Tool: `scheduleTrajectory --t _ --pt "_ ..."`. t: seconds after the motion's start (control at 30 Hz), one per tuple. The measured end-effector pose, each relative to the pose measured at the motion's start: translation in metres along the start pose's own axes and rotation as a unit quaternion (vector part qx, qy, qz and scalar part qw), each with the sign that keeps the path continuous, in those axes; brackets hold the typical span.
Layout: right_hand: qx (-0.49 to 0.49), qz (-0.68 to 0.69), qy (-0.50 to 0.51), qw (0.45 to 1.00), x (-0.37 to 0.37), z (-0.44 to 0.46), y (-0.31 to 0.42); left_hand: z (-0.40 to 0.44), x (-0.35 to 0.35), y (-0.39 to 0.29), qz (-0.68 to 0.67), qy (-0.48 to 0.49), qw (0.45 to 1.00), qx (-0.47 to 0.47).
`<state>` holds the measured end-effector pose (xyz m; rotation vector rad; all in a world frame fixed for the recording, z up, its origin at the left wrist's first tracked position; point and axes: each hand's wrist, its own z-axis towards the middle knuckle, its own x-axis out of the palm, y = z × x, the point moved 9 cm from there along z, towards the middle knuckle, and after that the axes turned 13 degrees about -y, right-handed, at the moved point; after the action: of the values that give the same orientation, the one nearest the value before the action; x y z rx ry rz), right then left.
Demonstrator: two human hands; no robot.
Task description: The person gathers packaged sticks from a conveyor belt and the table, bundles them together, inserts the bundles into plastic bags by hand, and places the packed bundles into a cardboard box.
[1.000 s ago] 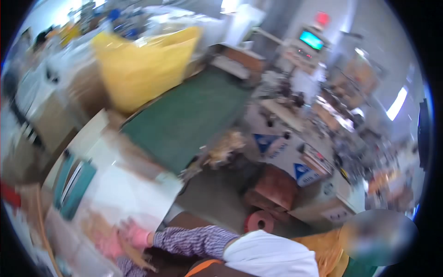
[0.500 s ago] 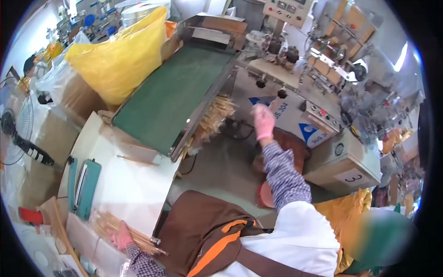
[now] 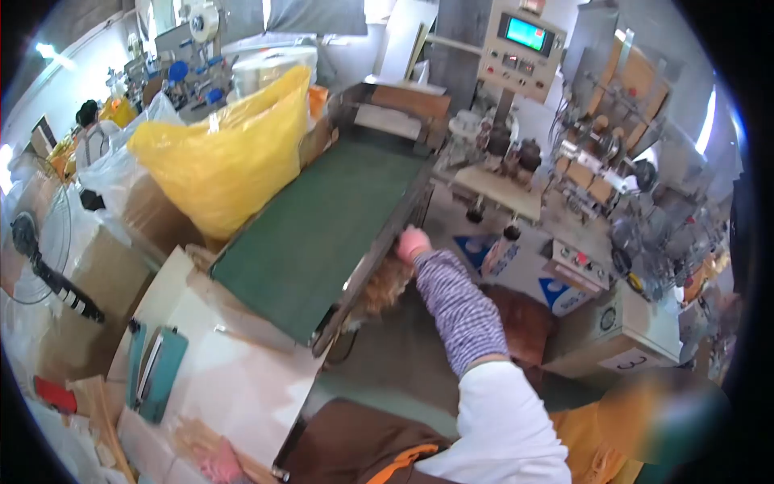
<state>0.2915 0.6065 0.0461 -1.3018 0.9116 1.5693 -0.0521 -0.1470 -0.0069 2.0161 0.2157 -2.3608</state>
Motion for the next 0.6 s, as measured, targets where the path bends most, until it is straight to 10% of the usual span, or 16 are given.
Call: scheduleTrajectory --t 0.6 --pt "-0.031 0.096 0.192 0.976 -0.06 -0.079 -0.126 -0.025 -0.058 -0.026 0.046 0.014 0.997 -0.067"
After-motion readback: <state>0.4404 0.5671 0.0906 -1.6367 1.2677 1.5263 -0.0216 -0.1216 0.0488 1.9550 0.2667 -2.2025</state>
